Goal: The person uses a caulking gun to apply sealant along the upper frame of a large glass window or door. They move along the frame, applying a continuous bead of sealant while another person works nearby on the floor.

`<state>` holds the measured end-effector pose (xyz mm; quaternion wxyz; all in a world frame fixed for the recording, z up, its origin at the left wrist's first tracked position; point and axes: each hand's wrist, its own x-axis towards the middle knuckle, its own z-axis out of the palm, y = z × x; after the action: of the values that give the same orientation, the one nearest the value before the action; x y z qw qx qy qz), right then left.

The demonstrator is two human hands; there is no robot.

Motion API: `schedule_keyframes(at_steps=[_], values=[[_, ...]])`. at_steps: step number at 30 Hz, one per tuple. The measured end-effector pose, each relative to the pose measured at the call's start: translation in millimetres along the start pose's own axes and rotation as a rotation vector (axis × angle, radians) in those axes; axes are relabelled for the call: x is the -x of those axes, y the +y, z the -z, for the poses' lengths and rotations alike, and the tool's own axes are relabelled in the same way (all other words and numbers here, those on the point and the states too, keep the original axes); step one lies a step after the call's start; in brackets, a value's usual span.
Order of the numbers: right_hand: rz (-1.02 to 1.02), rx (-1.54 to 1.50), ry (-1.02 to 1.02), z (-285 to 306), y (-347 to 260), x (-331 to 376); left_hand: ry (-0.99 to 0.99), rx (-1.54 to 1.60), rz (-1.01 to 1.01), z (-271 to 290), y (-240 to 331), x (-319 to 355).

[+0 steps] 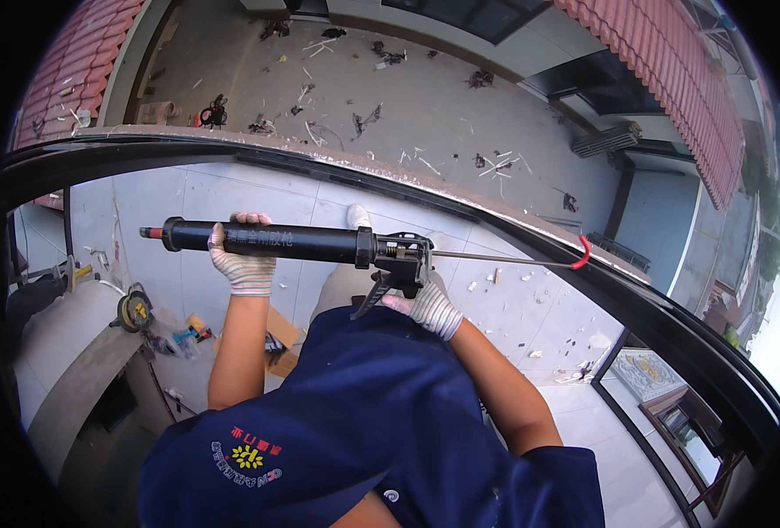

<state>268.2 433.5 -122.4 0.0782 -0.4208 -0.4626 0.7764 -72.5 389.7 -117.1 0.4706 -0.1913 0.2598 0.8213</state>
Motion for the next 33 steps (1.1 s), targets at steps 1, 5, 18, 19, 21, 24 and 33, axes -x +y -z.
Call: schedule_keyframes(at_steps=[1,5,18,19,21,24,33], values=[[0.066,0.230,0.073,1,-10,1,0.056,-0.006,0.007,12,-2,2],[-0.110,0.502,-0.006,31,-18,5,0.272,-0.031,0.153,44,-27,12],[-0.187,0.207,0.061,140,-33,61,0.325,0.238,0.440,20,-151,5],[-0.186,0.234,0.092,137,-40,66,0.332,0.257,0.446,17,-154,4],[-0.181,0.200,0.139,130,-52,73,0.316,0.214,0.460,11,-159,-1],[-0.164,0.231,0.189,122,-62,77,0.409,0.237,0.540,6,-168,-14],[-0.213,0.192,0.035,125,-99,72,0.622,-0.121,0.617,48,-217,-27]])
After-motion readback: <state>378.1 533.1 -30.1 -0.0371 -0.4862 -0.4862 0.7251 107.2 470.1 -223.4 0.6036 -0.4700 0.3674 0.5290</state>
